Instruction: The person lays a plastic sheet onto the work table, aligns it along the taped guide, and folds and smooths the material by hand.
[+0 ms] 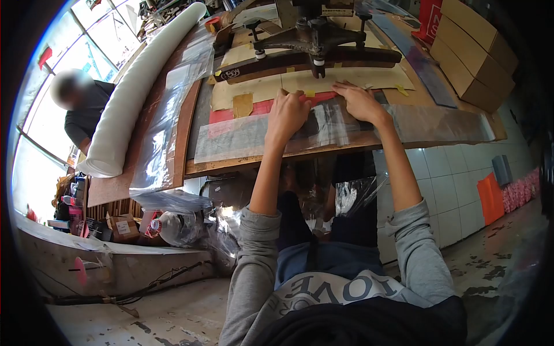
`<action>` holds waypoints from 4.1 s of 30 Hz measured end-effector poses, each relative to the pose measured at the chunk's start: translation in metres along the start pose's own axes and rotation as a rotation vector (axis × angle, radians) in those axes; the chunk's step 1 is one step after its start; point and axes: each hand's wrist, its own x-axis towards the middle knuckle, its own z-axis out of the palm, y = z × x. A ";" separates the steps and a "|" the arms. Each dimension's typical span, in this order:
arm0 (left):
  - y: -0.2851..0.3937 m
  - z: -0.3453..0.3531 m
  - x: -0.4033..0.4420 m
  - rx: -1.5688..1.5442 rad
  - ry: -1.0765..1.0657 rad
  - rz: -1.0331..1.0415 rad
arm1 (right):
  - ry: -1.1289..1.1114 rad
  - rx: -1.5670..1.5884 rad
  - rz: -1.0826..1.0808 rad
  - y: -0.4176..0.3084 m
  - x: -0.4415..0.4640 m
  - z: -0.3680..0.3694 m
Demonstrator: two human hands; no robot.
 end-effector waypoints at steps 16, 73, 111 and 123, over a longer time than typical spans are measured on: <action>0.005 0.003 -0.002 0.432 -0.018 -0.007 | 0.188 0.200 0.155 0.018 0.016 0.006; -0.005 0.016 0.006 0.474 0.116 0.150 | 0.344 0.208 0.094 0.028 0.025 0.026; 0.003 0.020 0.021 0.678 -0.036 0.086 | 0.372 0.005 0.053 0.009 0.021 0.021; -0.011 0.030 0.025 0.646 0.140 0.213 | 0.450 0.130 -0.005 0.025 0.035 0.030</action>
